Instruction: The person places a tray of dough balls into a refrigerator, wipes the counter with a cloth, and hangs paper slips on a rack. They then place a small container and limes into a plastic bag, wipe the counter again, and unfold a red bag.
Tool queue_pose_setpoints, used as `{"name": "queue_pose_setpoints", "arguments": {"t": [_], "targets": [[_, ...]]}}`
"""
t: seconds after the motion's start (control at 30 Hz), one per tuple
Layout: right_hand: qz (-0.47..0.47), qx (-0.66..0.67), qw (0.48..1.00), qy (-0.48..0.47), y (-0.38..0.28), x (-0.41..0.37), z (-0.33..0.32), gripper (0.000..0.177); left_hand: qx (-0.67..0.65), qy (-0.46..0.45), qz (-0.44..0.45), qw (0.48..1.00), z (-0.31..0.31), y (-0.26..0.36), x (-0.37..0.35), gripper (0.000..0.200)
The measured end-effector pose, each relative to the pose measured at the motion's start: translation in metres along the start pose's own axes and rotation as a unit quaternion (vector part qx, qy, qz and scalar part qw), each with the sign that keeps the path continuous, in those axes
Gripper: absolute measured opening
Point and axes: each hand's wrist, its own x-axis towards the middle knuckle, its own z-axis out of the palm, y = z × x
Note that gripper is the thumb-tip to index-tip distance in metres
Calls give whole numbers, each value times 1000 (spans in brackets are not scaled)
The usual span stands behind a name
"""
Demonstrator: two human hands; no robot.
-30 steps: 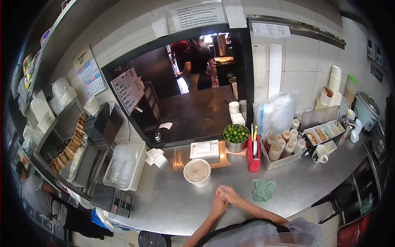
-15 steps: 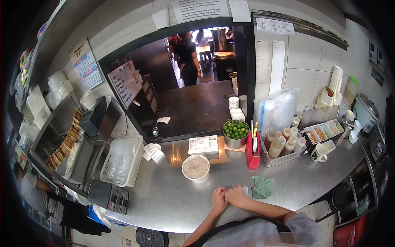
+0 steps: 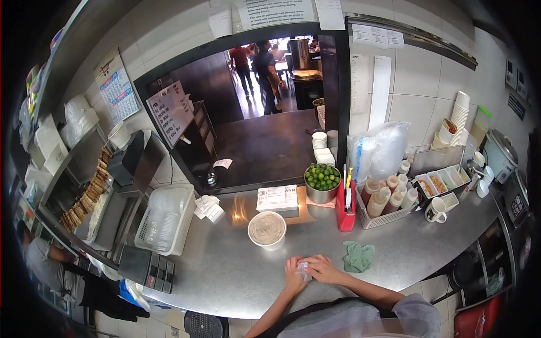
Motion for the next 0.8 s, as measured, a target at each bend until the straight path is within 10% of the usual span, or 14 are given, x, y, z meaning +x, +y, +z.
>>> {"name": "queue_pose_setpoints", "arguments": {"t": [0.43,0.63,0.8], "targets": [[-153,-397,902,-80,-11,-10,-47,15,51,-156,-21,986,-37,11,3,16],[-239,-286,928,3,-32,-6,-75,23,-12,-182,-59,981,-62,24,15,10],[123,187,947,-229,-23,-7,-79,36,11,-112,3,994,-97,39,38,7]]}}
